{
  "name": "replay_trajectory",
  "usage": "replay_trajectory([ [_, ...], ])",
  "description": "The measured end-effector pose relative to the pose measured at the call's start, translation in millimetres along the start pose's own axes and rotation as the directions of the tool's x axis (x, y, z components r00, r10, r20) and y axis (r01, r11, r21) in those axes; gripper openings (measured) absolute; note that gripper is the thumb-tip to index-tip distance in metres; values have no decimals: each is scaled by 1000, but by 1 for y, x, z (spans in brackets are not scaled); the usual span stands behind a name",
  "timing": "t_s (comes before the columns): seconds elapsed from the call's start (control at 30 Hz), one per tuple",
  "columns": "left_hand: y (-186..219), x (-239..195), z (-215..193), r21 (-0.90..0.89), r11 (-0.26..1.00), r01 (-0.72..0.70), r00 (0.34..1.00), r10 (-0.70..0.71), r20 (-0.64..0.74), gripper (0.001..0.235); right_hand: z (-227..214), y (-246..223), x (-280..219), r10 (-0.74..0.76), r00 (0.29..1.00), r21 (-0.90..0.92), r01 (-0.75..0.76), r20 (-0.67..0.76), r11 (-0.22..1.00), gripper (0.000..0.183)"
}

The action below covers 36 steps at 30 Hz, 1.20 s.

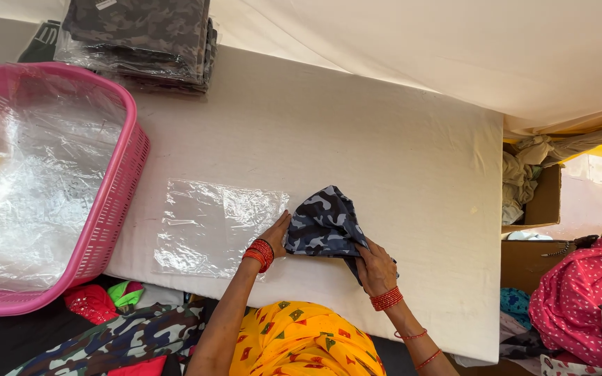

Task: The person folds two pairs of camouflage-patterned pants on a white table. They smooth the fabric, fold the pants into compact rectangles, place each into a clear plastic bag, and stack the packaged items on the table.

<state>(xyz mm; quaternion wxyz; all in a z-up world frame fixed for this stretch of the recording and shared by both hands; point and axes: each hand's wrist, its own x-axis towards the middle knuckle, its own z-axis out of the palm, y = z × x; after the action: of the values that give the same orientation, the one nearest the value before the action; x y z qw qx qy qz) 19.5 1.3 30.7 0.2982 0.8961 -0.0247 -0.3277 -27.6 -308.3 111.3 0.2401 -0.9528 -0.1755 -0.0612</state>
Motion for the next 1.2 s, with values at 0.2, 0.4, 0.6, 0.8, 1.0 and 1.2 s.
replay_trajectory([
  [0.2, -14, 18, 21, -113, 986, -125, 984, 108, -143, 113, 9, 1, 6, 109, 994, 53, -108, -11, 993, 34],
  [0.4, -4, 11, 10, -88, 985, -149, 958, 122, -260, 97, 22, 13, -9, 22, 984, -122, -1, 176, 993, 34],
  [0.6, -10, 15, 31, 205, 964, 167, 897, -62, -437, 18, 15, 7, -11, 131, 972, -72, -119, 195, 990, 37],
  [0.8, -42, -11, 33, 467, 840, 277, 840, 24, -542, 16, 19, 10, -17, 126, 979, -40, -121, 163, 992, 35],
  [1.0, -51, -25, 25, 210, 951, 227, 746, -31, -665, 57, 16, 10, -13, 180, 968, -31, -177, 173, 984, 37],
  [1.2, -26, -25, 27, 204, 957, 207, 870, -85, -486, 93, -12, -8, 3, 140, 984, -17, -139, 112, 990, 36],
])
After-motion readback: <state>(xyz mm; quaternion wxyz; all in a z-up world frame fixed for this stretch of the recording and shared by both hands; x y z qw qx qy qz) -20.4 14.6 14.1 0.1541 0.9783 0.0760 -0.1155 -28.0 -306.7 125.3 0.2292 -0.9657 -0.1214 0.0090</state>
